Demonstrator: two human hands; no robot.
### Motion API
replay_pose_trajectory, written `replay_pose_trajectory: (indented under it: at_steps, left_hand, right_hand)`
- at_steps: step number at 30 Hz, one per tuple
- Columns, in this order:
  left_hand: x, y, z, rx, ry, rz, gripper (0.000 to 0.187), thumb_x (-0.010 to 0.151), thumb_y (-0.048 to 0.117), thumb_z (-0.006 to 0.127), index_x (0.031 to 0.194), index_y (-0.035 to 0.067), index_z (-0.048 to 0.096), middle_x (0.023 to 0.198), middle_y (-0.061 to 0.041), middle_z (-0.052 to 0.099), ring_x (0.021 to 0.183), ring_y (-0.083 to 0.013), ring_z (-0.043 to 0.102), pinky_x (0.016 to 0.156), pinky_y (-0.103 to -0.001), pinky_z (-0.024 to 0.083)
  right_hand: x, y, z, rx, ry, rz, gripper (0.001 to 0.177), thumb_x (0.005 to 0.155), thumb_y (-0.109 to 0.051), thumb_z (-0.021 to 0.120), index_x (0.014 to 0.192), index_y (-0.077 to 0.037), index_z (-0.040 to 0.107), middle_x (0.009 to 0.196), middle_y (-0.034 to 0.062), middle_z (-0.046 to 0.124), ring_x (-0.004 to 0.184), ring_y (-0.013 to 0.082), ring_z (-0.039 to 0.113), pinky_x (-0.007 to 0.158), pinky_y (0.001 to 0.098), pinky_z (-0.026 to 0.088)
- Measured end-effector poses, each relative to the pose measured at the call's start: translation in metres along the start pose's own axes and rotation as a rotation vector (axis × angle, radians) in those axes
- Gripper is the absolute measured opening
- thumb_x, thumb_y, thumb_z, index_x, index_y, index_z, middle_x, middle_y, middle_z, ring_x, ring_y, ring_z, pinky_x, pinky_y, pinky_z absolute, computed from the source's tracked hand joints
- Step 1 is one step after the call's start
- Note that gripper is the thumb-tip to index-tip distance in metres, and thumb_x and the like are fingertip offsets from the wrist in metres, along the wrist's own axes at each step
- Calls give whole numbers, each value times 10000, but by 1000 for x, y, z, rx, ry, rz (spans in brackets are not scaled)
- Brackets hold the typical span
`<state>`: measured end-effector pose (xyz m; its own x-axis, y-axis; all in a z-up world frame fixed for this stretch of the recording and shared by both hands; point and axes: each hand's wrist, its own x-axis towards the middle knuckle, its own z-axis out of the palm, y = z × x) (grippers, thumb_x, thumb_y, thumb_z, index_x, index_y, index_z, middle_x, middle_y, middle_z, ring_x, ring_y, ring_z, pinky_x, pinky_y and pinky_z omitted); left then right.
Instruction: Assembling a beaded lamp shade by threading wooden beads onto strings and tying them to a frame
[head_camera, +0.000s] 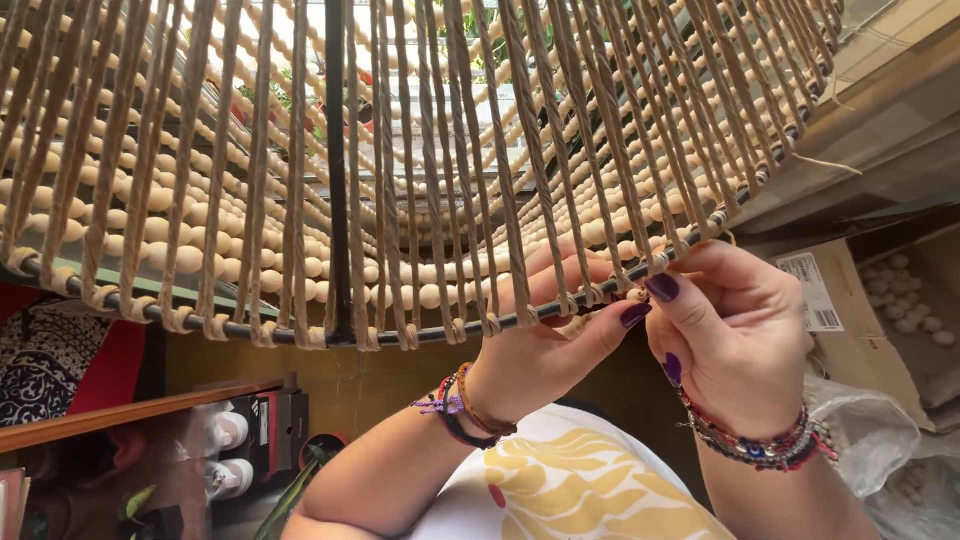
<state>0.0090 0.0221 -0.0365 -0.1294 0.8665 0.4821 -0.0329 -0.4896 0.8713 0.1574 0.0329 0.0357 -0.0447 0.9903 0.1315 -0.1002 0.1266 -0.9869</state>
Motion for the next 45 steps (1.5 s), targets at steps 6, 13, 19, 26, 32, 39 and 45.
replay_pose_trajectory:
  at_steps: [6,13,19,26,32,39,45]
  left_hand:
    - [-4,-3,11,-245,-22,-171,330,906,188,791,1185,69,661,1231,-78,587,1122,-112,629,922,-243,598]
    - [-8,-5,12,-264,-3,-167,303,930,128,767,1184,36,629,1162,-57,599,1039,-104,624,793,-178,564]
    - [-10,-8,16,-285,70,-219,404,899,113,792,1242,17,602,1197,-69,646,921,-97,716,737,-194,634]
    - [-1,-9,12,-507,14,-223,305,950,103,730,1194,26,563,1226,-101,536,1093,-182,665,920,-278,617]
    - [5,-10,8,-827,-2,-280,243,984,-14,651,1045,84,437,1164,-76,516,1149,-182,629,1092,-339,558]
    - [0,-26,1,-771,62,-351,217,944,128,760,1073,57,601,1173,-64,594,950,-147,641,850,-284,592]
    - [6,-23,-8,-730,1,-231,166,984,129,709,1020,91,552,1098,-56,570,1046,-151,620,991,-304,558]
  right_hand:
    - [1,7,-8,10,33,16,99,913,-60,722,987,-15,674,616,47,605,366,87,369,340,232,316]
    - [2,5,-1,-19,16,-23,126,925,-57,715,1000,24,653,609,55,603,369,76,397,356,229,341]
    - [3,13,-4,-18,37,-29,157,914,-88,742,1001,10,657,659,75,662,401,92,465,361,233,414]
    - [8,8,-3,-45,-50,-54,106,929,-61,699,984,11,644,761,138,702,366,115,458,344,230,375]
    - [13,-5,3,-244,-6,-80,114,964,-53,657,1003,53,669,595,102,587,371,141,500,345,211,375]
    - [15,-12,15,-409,-69,-66,91,906,23,698,961,95,694,648,113,616,376,152,526,347,227,432]
    - [15,-1,11,-311,-121,-38,235,898,-112,696,1074,43,701,572,70,593,366,110,480,354,209,402]
